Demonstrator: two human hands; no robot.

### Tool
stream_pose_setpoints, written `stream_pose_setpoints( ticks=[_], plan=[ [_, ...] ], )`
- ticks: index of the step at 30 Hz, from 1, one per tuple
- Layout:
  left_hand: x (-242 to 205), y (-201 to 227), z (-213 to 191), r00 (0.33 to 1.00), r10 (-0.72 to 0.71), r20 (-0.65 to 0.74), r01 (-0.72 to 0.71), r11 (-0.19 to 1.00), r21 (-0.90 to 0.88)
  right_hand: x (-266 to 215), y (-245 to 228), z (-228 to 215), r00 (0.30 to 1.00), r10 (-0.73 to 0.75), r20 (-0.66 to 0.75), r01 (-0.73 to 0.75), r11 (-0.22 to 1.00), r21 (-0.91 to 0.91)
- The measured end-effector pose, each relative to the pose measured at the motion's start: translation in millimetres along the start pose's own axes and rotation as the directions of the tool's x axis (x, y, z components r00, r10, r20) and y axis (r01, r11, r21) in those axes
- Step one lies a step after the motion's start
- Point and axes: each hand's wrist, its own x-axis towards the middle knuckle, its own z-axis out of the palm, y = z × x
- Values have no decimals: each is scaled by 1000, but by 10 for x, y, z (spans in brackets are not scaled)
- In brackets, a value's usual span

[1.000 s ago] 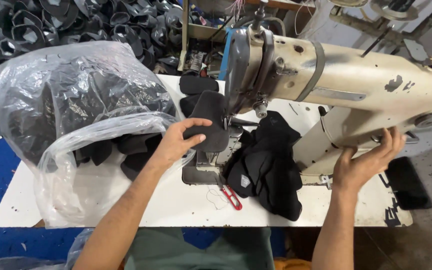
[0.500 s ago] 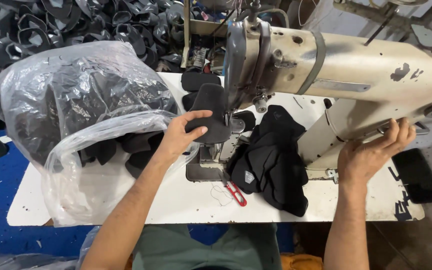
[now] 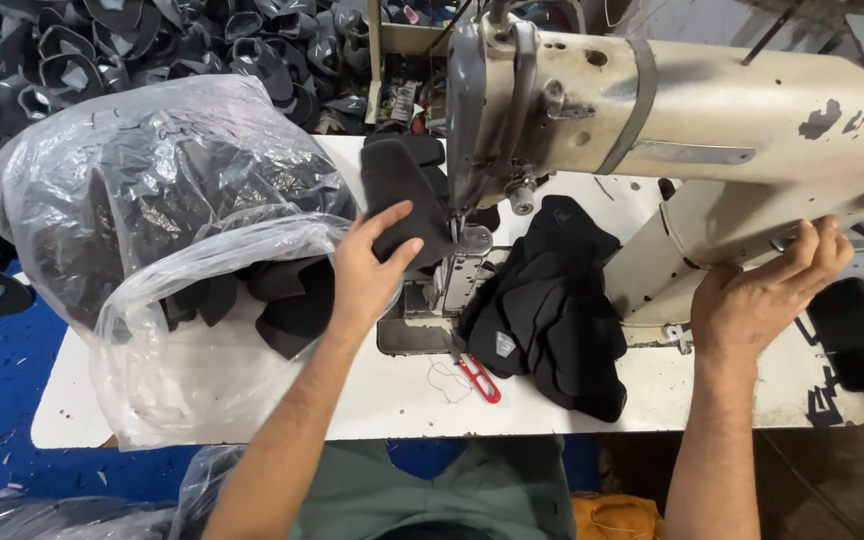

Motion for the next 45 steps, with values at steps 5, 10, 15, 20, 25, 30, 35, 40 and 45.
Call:
stream_pose_setpoints(
  ticks=[5, 10, 15, 20, 25, 30, 35, 40, 45],
  plan=[
    [-407, 75, 95, 994, -38, -101, 27, 994, -105, -286, 43, 246, 995, 86, -40, -83, 994, 72],
    [-616, 107, 207, 976, -210, 58, 215, 883, -416, -240, 66, 188, 990, 139, -1, -137, 975, 173],
    [-577, 97, 262, 968, -249, 30, 237, 868, -436, 22, -56, 83, 988, 154, -28, -140, 950, 279],
    [-505, 1, 380, 953, -303, -6, 255, 811, -526, -65, 103, 175, 996, 81, -30, -77, 991, 111],
    [-447, -48, 477, 954, -293, -56, 217, 809, -546, -53, 59, 159, 996, 93, -8, -91, 988, 125],
    [-349, -120, 535, 956, -282, -79, 201, 828, -524, -80, 125, 222, 995, 95, -20, -92, 990, 105],
    [-279, -44, 522, 964, -248, -98, 176, 867, -467, -15, 37, 114, 998, 61, -23, -59, 996, 74],
    [-350, -98, 542, 975, -195, -107, 138, 907, -398, 9, 14, 58, 1000, 22, -9, -22, 998, 54],
    [-675, 80, 521, 985, -146, -88, 113, 947, -302, -72, -30, 146, 998, 57, -31, -55, 995, 81]
  ],
)
